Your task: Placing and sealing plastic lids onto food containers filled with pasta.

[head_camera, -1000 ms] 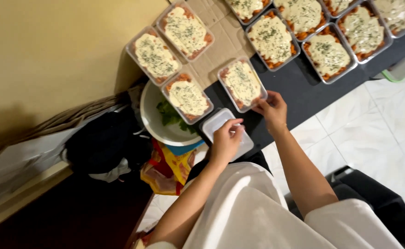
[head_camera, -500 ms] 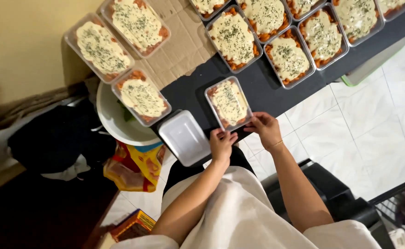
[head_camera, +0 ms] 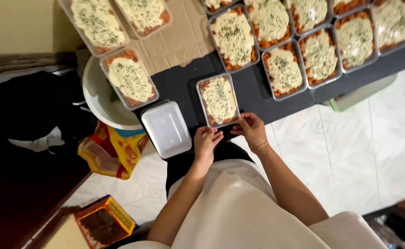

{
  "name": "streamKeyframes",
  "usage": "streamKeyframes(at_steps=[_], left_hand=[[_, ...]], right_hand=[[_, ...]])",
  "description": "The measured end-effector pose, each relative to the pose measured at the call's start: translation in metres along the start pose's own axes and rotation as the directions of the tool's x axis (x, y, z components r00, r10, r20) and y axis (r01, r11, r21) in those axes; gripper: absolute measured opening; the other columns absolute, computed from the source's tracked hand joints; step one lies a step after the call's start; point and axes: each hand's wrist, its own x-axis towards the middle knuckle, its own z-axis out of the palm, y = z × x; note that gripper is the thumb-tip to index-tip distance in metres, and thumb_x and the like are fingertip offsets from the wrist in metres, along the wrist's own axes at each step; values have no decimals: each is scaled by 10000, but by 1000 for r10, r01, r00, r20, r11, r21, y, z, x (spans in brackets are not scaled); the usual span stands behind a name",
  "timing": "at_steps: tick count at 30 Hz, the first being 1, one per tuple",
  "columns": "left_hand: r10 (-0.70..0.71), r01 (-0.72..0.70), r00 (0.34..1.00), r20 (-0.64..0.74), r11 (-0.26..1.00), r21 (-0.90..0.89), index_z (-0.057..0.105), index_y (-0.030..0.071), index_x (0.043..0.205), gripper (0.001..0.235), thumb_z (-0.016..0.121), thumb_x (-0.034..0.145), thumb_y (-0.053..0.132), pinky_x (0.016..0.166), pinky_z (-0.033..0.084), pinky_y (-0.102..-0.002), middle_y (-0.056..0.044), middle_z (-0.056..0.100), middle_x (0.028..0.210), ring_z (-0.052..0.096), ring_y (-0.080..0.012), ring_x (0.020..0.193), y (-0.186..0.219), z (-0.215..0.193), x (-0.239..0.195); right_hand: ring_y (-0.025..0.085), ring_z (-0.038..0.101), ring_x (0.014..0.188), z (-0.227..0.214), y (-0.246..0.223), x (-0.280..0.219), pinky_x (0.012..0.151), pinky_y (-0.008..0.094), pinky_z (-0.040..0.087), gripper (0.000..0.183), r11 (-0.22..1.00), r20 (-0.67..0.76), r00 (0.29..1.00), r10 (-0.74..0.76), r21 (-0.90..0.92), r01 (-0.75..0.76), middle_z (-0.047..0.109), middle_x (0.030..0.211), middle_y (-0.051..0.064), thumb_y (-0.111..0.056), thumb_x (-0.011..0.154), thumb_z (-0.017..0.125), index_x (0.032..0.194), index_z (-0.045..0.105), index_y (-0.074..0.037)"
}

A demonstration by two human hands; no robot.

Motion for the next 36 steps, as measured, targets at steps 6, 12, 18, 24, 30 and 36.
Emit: streamKeyframes(at_steps=[6, 12, 18, 24, 30, 36], left_hand=[[356, -346, 930, 95, 759, 552, 425, 48, 1456, 525, 637, 984, 135, 857, 628, -478, -266, 637, 1187, 738, -386, 985, 35, 5, -33], [512, -579, 522, 682, -375, 724, 347, 8, 1583, 1235, 970, 588, 390, 1198, 295, -622, -288, 309, 1614, 281, -560, 1469, 101, 40, -51], [178, -473, 745, 643, -538, 697, 75, 91, 1667, 1549, 1003, 471, 418, 1242, -23, -659, -166, 1, 1734, -52, -477, 1563, 145, 50, -25], [67, -501, 767, 638, -559, 661, -18, 161, 1672, 1566, 998, 503, 395, 1235, -29, -674, -153, -8, 1735, -17, -449, 1575, 151, 50, -22], [46, -537, 742, 669, -556, 634, -5, 203, 1676, 1531, 995, 532, 385, 1223, -30, -693, -235, -22, 1714, -8, -481, 1567, 144, 44, -23], [34, -562, 728, 685, -543, 624, 40, 219, 1677, 1542, 1007, 486, 381, 1222, -29, -700, -275, -29, 1702, 24, -477, 1569, 141, 43, -18]], right_hand=[[327, 703, 837, -16, -14, 0, 646, 491, 673, 390, 964, 140, 981, -135, -213, 163, 648, 1057, 244, 40, 947, 651, 1329, 584, 9], [497, 436, 1335, 3, -96, 7, 1076, 586, 493, 1127, 77, 681, 622, -386, -648, 757, 237, 1646, 213, -243, 714, 920, 1647, 293, -171], [365, 266, 1505, 30, -144, 20, 1062, 488, 527, 1419, -498, 692, 713, 111, -582, 643, 6, 1723, 110, -456, 556, 974, 1667, 115, -258], [362, 327, 1466, 31, -140, 21, 1052, 466, 516, 1443, -541, 697, 706, 126, -548, 638, -8, 1718, 116, -466, 576, 961, 1672, 40, -278], [384, 386, 1428, 33, -136, 12, 1038, 480, 503, 1428, -519, 689, 709, 149, -556, 649, -27, 1703, 173, -435, 620, 952, 1672, -6, -309], [382, 459, 1389, 34, -123, 12, 1029, 471, 521, 1451, -524, 687, 717, 113, -572, 631, -9, 1699, 214, -405, 581, 970, 1672, 18, -301]])
